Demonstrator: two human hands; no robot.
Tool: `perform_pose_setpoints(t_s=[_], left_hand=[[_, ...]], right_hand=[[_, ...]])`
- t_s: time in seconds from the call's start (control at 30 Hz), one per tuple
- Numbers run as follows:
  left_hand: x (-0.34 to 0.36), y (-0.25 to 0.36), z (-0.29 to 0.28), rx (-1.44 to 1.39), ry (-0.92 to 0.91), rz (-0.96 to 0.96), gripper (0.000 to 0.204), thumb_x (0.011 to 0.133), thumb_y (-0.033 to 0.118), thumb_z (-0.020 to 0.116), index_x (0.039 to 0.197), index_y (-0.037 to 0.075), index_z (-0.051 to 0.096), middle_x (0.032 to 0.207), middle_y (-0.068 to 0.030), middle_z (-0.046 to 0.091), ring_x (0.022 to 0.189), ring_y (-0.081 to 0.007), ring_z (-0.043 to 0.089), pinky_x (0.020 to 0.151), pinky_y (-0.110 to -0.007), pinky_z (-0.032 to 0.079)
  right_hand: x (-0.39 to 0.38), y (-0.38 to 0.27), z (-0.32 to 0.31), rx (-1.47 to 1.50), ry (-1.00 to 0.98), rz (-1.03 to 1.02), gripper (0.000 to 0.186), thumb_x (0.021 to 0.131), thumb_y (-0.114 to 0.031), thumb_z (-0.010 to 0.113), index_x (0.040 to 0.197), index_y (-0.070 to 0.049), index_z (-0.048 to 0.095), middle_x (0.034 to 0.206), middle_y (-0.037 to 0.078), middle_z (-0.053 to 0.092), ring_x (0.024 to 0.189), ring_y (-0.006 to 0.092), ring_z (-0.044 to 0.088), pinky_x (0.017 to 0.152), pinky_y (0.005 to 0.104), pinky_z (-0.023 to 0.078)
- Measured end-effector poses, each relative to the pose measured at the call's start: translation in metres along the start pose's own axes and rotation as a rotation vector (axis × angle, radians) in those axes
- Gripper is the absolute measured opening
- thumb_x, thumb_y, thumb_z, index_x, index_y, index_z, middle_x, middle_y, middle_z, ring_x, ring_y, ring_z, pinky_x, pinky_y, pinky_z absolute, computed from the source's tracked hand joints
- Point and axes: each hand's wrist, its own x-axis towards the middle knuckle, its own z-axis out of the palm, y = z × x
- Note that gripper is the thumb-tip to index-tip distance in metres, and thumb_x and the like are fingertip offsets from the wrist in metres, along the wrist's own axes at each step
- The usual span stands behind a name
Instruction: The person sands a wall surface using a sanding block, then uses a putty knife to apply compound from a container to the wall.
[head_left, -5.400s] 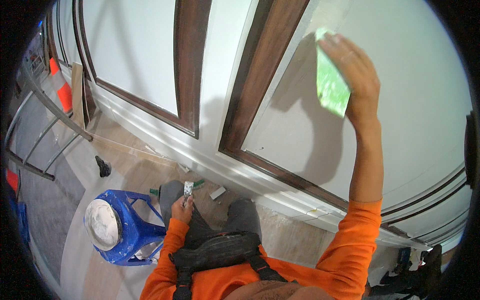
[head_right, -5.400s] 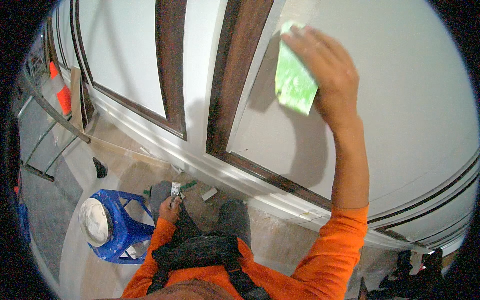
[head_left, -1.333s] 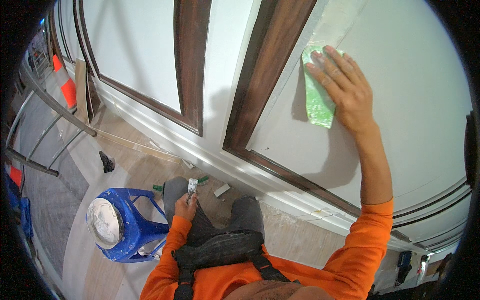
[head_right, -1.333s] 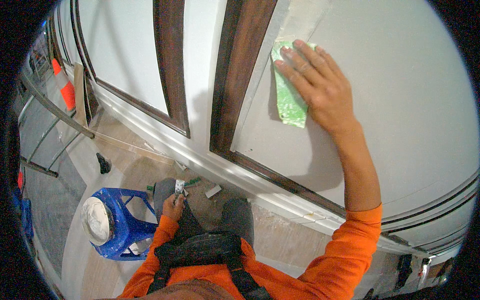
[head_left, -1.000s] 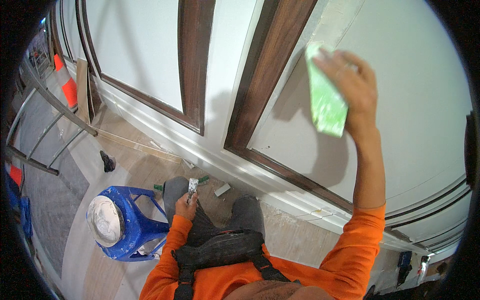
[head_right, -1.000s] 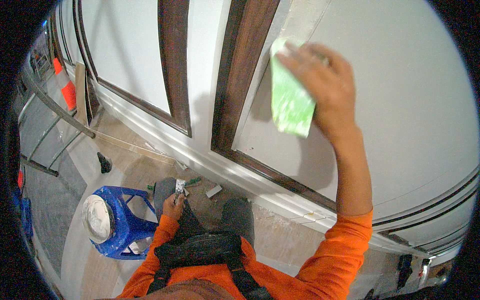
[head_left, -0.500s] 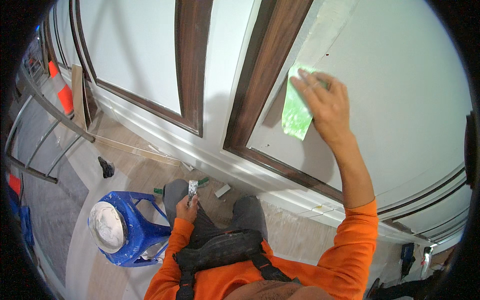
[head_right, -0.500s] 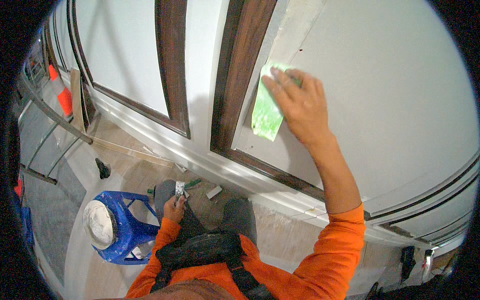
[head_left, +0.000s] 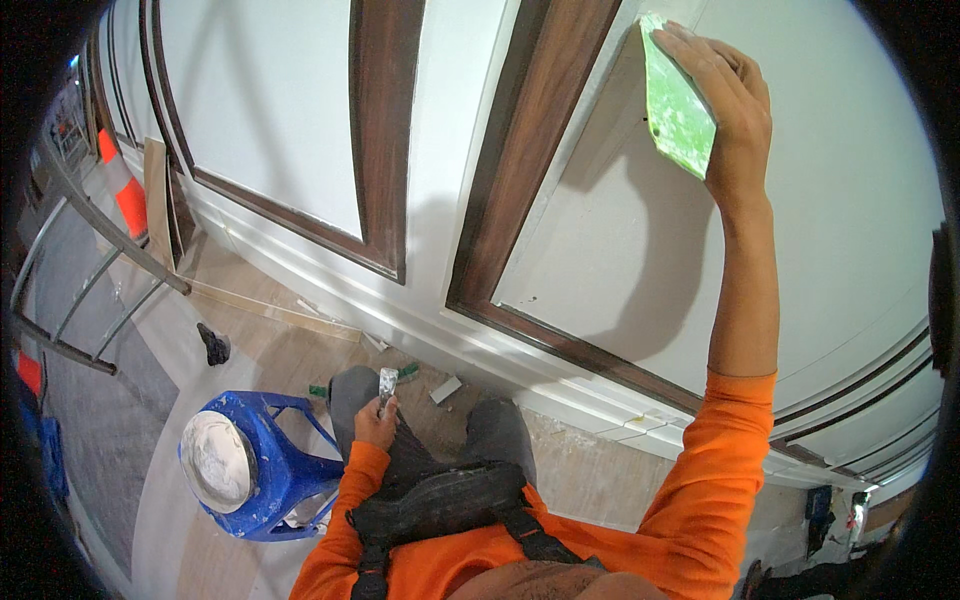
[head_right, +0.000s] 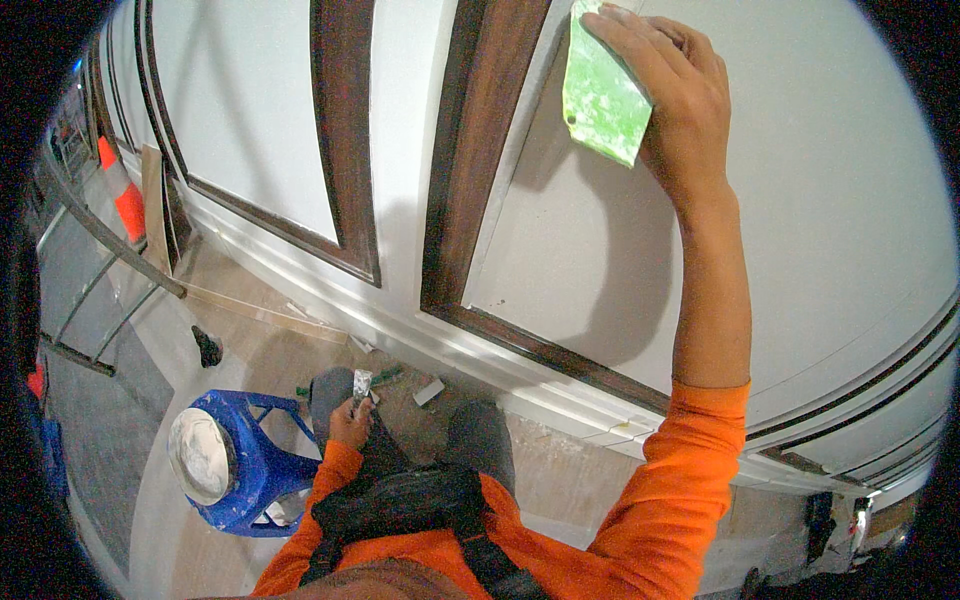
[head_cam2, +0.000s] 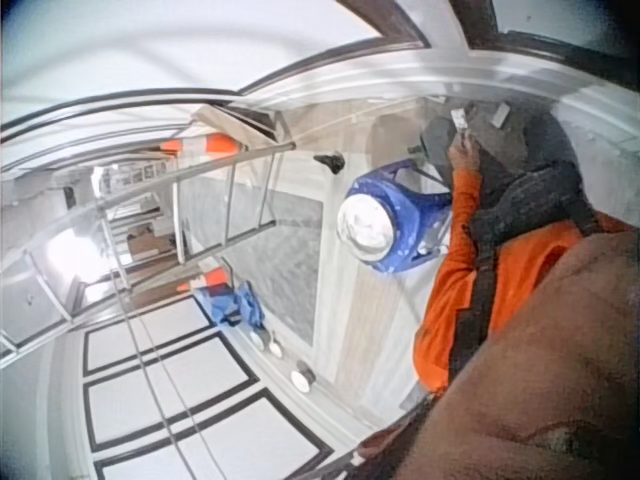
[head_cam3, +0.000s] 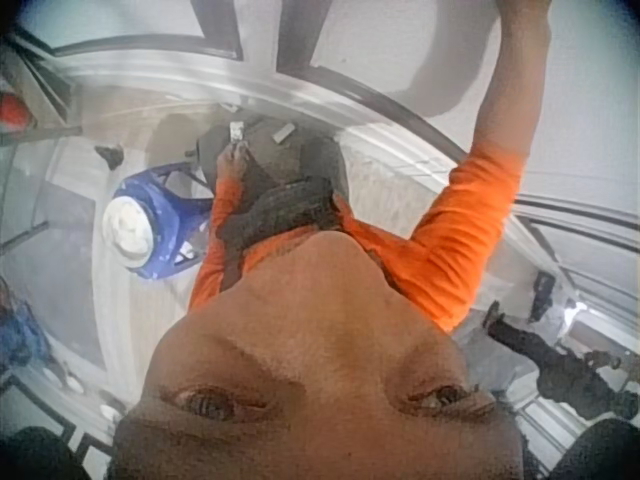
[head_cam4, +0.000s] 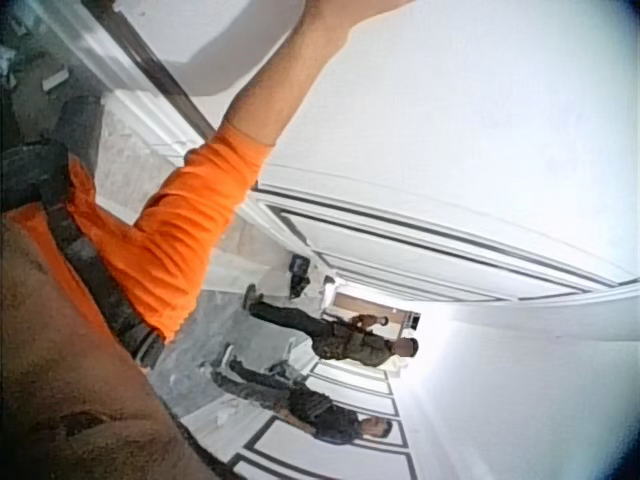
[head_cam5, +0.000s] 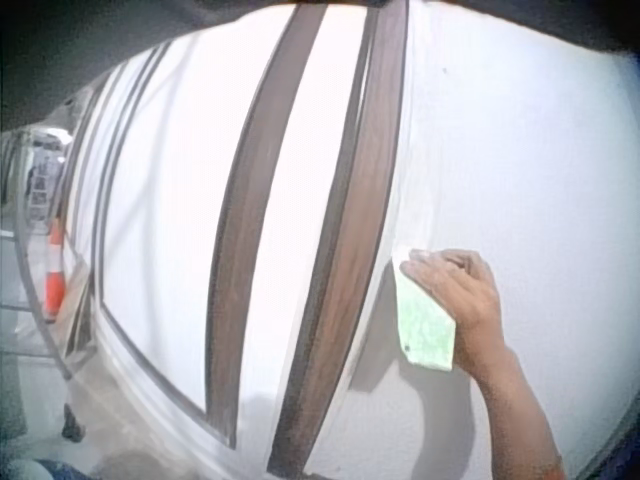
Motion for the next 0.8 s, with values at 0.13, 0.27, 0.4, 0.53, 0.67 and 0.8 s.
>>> perform_pose_setpoints(t_s=[0.13,0.27,0.4,0.53,0.67,0.8], left_hand=[[0.006,-0.017,0.002,0.011,0.033,0.073,0.033,0.106,0.033,0.065,0.095,0.002,0.073,0.067,-0.0053,0.068,0.061,-0.0148,0.065,0.058,-0.034,0.050],[0.008,-0.020,0.006,0.048,0.031,0.118,0.035,0.106,0.033,0.066,0.093,0.001,0.071,0.067,-0.0059,0.067,0.060,-0.0154,0.064,0.058,-0.034,0.050],[0.012,-0.032,0.009,-0.088,0.033,0.114,0.037,0.106,0.034,0.066,0.090,0.001,0.069,0.066,-0.0057,0.066,0.059,-0.0155,0.064,0.057,-0.035,0.050],[0.005,-0.013,0.005,-0.041,-0.008,0.086,0.037,0.106,0.036,0.066,0.091,0.002,0.069,0.065,-0.0046,0.065,0.059,-0.0142,0.063,0.056,-0.034,0.050],[0.009,-0.016,0.008,-0.028,0.011,0.124,0.039,0.106,0.038,0.066,0.091,0.002,0.070,0.064,-0.0038,0.064,0.057,-0.0130,0.062,0.055,-0.034,0.049],[0.003,-0.008,0.006,-0.039,0.019,0.106,0.039,0.106,0.038,0.066,0.092,0.002,0.071,0.064,-0.0039,0.065,0.056,-0.0125,0.062,0.055,-0.034,0.049]], right_hand=[[0.005,0.001,0.002,-0.110,-0.085,-0.069,0.064,0.071,-0.005,0.087,0.130,-0.027,0.074,0.137,-0.007,0.073,0.122,0.0274,0.064,0.105,0.0412,0.050],[-0.018,0.003,0.002,-0.159,-0.167,-0.148,0.045,0.088,-0.012,0.072,0.130,-0.025,0.073,0.138,-0.004,0.072,0.124,0.0250,0.062,0.102,0.0418,0.046],[-0.047,-0.021,0.001,-0.087,-0.285,-0.172,0.037,0.092,-0.012,0.065,0.126,-0.023,0.074,0.135,-0.004,0.072,0.124,0.0247,0.061,0.104,0.0439,0.045],[-0.070,-0.036,-0.003,0.106,-0.567,-0.252,0.035,0.093,-0.012,0.064,0.125,-0.021,0.074,0.134,-0.004,0.071,0.124,0.0231,0.061,0.109,0.0463,0.044],[-0.020,0.003,-0.016,0.052,-0.272,-0.202,0.049,0.086,-0.006,0.072,0.131,-0.026,0.073,0.132,-0.003,0.075,0.126,0.0251,0.064,0.113,0.0458,0.044],[0.027,0.032,-0.017,-0.066,-0.100,-0.089,0.053,0.080,-0.010,0.082,0.128,-0.031,0.077,0.135,-0.009,0.074,0.131,0.0244,0.062,0.114,0.0394,0.048]])
